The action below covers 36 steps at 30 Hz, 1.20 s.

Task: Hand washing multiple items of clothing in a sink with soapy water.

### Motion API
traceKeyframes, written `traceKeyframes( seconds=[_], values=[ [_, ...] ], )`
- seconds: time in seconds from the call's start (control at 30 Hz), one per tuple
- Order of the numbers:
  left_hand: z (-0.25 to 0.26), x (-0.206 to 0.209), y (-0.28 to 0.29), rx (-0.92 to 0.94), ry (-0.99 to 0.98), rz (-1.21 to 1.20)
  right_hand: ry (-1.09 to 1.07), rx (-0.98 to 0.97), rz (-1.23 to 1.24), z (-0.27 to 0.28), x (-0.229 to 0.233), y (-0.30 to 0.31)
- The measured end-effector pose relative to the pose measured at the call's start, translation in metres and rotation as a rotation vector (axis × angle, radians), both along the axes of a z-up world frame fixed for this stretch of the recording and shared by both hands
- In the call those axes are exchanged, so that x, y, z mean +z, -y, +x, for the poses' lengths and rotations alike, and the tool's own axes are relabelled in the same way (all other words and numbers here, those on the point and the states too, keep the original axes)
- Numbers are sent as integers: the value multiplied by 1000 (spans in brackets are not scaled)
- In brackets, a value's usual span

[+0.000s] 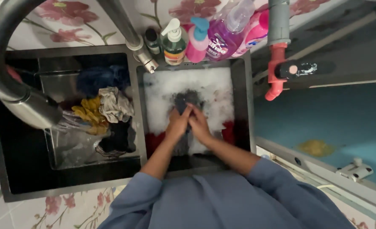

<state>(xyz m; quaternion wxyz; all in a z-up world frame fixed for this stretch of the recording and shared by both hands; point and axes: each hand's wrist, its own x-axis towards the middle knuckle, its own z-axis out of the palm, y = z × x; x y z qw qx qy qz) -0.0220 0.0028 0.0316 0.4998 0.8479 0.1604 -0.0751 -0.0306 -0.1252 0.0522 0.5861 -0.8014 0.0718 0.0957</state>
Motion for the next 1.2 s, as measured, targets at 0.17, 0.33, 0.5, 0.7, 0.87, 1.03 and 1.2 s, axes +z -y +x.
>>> traceKeyframes(
  seconds=[0.17,0.33,0.5,0.7,0.87,1.03,1.2],
  values=[
    [13,22,-32,77,-437,-399,-44,202,357,-20,-24,20],
    [-11,9,-38,-35,-299,-690,255,109,279,45,-12,30],
    [4,57,-37,-276,-246,-786,97,1034,-2,61,-96,45],
    [3,49,-89,52,-4,-863,-498,780,493,30,-124,81],
    [-28,21,-102,500,-179,-810,-430,879,96,57,-48,98],
    [-36,3,-73,761,-255,-1097,-409,92,587,81,-94,86],
    [-56,-64,-33,289,-40,89,306,381,-138,63,-88,6]
  ],
)
